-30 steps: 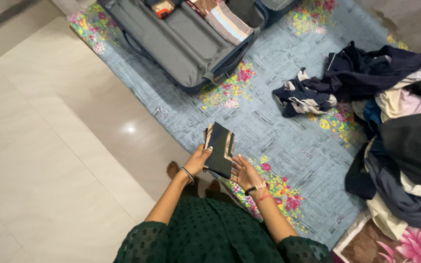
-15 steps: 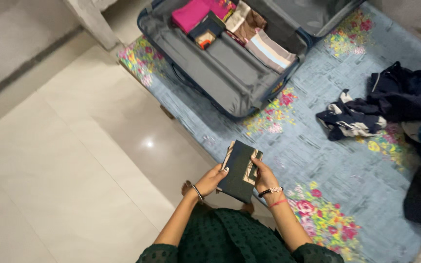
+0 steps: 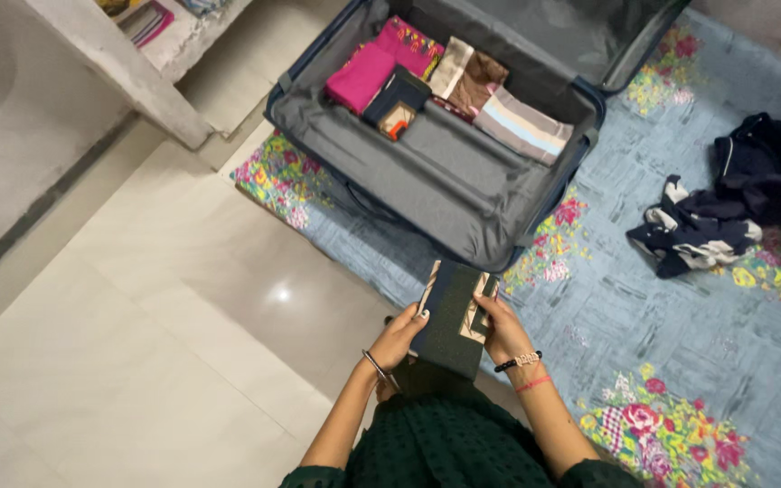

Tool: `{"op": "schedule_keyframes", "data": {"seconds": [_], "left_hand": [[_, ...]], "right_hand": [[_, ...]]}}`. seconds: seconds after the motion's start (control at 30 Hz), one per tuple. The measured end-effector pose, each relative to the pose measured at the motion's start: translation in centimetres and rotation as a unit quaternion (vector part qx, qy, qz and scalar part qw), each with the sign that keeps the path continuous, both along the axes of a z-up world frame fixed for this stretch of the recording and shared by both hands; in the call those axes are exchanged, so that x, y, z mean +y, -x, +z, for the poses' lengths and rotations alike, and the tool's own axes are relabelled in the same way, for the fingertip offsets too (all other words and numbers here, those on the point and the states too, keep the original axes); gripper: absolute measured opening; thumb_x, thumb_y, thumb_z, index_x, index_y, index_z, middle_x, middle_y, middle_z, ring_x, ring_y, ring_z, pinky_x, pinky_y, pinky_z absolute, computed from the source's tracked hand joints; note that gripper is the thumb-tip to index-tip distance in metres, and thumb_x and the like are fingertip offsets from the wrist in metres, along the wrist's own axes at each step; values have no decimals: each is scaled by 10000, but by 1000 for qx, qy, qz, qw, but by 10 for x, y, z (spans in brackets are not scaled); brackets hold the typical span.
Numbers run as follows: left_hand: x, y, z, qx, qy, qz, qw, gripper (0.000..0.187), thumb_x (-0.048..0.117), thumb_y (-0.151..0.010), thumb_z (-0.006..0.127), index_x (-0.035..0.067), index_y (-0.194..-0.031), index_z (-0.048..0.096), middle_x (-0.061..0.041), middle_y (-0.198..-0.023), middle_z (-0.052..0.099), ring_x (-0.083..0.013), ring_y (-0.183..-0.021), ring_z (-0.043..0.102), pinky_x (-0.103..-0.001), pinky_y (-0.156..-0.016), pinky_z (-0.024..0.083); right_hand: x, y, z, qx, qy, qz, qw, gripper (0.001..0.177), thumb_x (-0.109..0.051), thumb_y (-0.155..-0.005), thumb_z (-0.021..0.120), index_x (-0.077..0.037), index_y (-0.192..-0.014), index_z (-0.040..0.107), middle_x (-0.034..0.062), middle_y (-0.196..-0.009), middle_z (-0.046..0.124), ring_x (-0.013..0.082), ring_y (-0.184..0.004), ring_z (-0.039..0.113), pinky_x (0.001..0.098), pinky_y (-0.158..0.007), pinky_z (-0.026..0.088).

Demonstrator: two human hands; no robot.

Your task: The person folds various items of clothing by hand on a bed and places them into an open suitcase.

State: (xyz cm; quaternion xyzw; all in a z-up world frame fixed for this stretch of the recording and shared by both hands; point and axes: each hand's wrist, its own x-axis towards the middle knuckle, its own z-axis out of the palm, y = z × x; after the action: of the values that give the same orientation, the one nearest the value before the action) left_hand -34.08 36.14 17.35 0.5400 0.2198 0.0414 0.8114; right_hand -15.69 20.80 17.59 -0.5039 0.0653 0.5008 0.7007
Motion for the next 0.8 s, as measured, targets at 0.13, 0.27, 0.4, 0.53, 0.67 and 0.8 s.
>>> {"op": "schedule_keyframes", "data": {"seconds": [0.13, 0.27, 0.4, 0.53, 0.67, 0.8], "left_hand": [[40, -25, -8, -26, -58, 20, 998, 383, 276, -1103, 492, -5, -1346, 587, -2, -1175, 598, -84, -1152, 510, -240, -1040, 404], [81, -50, 0, -17, -29, 7, 999, 378, 289, -1073, 469, 27, -1325, 569, 2, -1195, 643, -93, -1128, 550, -257, -1005, 444], [109, -75, -6, 1, -134, -1, 991, 349, 283, -1095, 479, -10, -1237, 604, -77, -1110, 661, -142, -1071, 582, -294, -956, 481], [129, -97, -2, 0, -87, -8, 996, 371, 304, -1070, 467, 41, -1309, 576, -43, -1171, 657, -124, -1115, 572, -274, -984, 454], [152, -119, -8, 7, -147, -16, 989, 391, 336, -1068, 469, 39, -1292, 587, -75, -1144, 686, -162, -1092, 619, -300, -956, 481], [184, -147, -17, 28, -179, -38, 983, 421, 376, -1051, 482, 55, -1306, 578, -120, -1131, 723, -211, -1059, 670, -342, -914, 515]], "right_hand": [[45, -15, 21, 3, 16, -11, 1000, 329, -216, -930, 641, -107, -1241, 641, 27, -1096, 735, 174, -958, 714, 369, -840, 576], [86, -29, 37, 24, -2, -19, 1000, 390, -198, -914, 643, -114, -1295, 629, 31, -1149, 731, 173, -1009, 718, 355, -896, 572], [107, -50, 25, 29, -22, -22, 999, 402, -191, -947, 654, -50, -1321, 613, 73, -1180, 723, 201, -1038, 700, 368, -917, 554], [120, -55, 20, 24, -39, -53, 998, 421, -159, -919, 649, -80, -1331, 614, 66, -1164, 723, 194, -1043, 685, 348, -914, 549], [136, -56, 13, 6, -45, -69, 997, 413, -127, -931, 664, -53, -1334, 614, 55, -1152, 710, 172, -1025, 673, 327, -900, 541], [160, -69, 14, 16, -12, -100, 995, 434, -98, -907, 665, -79, -1336, 605, 49, -1144, 703, 170, -1014, 670, 338, -889, 538]]}}
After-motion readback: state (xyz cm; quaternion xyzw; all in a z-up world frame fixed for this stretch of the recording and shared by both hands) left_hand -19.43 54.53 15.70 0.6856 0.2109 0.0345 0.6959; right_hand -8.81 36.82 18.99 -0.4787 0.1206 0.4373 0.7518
